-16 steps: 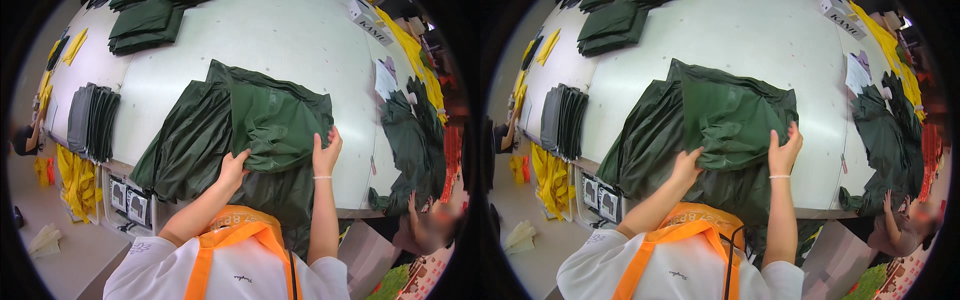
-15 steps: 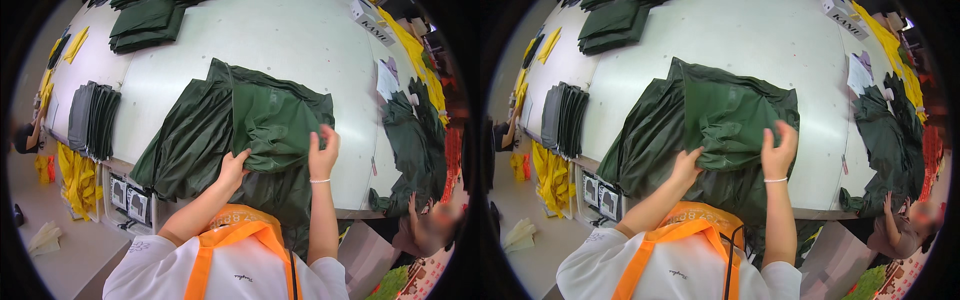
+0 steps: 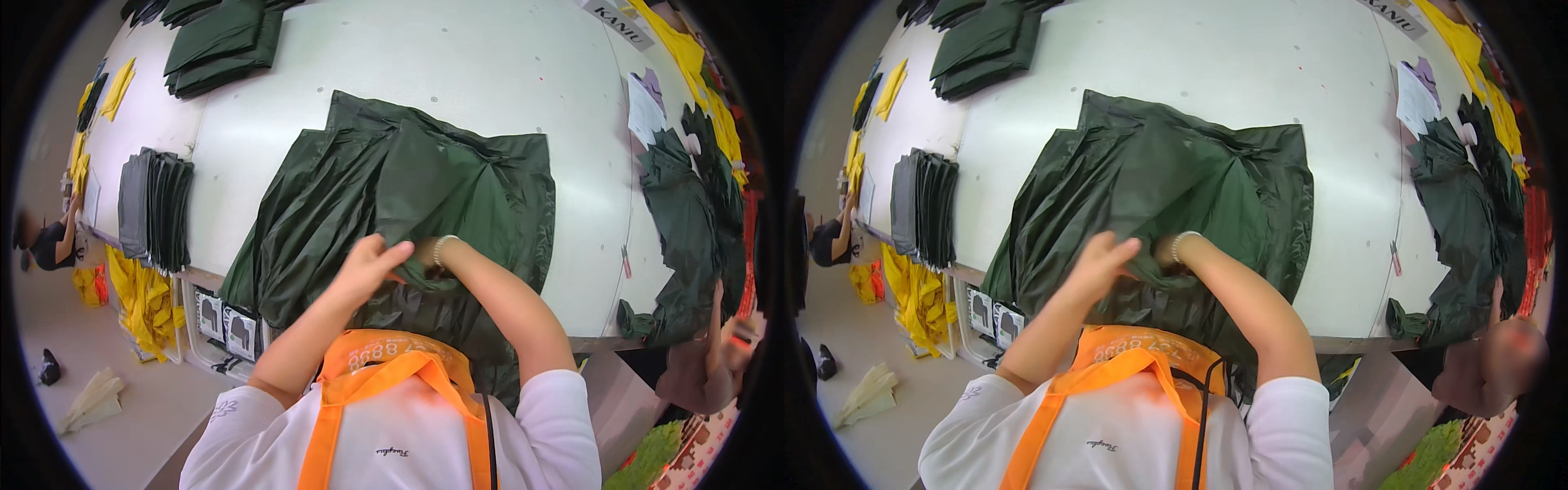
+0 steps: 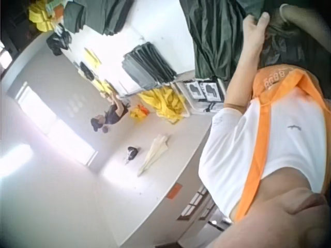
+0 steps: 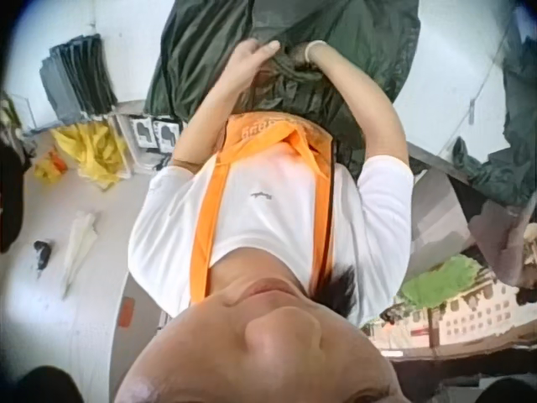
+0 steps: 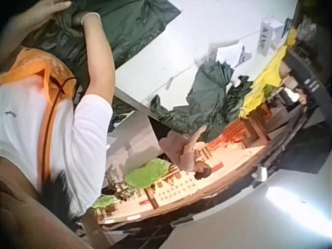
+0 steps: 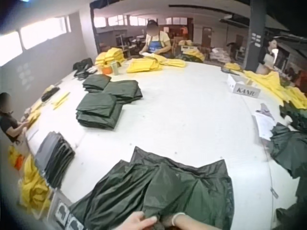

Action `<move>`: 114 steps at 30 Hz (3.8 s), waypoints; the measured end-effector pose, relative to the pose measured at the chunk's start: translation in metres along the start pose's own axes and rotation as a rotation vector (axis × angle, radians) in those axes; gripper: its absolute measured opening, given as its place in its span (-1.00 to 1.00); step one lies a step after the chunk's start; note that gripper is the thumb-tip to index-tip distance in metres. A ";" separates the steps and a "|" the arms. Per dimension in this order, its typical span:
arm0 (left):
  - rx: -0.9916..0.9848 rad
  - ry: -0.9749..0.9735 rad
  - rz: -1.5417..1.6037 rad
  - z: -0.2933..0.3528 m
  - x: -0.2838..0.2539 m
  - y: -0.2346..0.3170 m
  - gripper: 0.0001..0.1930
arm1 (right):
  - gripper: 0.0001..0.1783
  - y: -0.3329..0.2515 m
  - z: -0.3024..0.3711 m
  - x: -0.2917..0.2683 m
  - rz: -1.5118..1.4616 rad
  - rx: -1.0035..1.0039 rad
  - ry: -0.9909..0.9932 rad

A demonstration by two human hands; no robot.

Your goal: The person folds a green jacket on a white table. They smooth the fabric, fold the sleeves inward, fold the body in half, and then fold it into a compact rectangle. The folded jacket is placed on a stack of similar items.

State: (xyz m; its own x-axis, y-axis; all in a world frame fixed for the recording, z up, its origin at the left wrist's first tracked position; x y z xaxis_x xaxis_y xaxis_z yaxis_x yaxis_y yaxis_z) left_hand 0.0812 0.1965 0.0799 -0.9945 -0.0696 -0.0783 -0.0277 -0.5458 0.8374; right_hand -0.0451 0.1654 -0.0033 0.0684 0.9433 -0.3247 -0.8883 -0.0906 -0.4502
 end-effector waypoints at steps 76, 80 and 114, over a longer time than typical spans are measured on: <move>1.376 0.012 -0.459 -0.022 0.010 0.008 -0.82 | -0.62 0.280 0.129 -0.093 -0.482 0.077 1.433; 1.496 -0.040 -0.428 0.013 0.003 0.006 -0.80 | -0.68 0.258 0.113 -0.097 -0.007 0.097 1.459; 0.545 0.204 -1.080 -0.120 -0.076 0.022 -0.74 | -0.82 -0.012 0.049 0.079 -0.125 -0.480 1.068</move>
State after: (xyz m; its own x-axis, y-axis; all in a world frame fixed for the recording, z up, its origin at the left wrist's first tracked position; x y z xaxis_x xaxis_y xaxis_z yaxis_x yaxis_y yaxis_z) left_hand 0.1686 0.0900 0.0396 -0.4021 0.0461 -0.9144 -0.9151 0.0129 0.4030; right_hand -0.0511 0.2564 0.0174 0.6910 0.2286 -0.6858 -0.6023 -0.3425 -0.7210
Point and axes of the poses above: each hand's wrist, its own z-axis away from the middle knuckle, its own x-axis out of the palm, y = z × x, the point moved 4 cm from there along -z, towards the middle knuckle, and after that the axes turned 8 degrees about y, right-handed, at the moved point
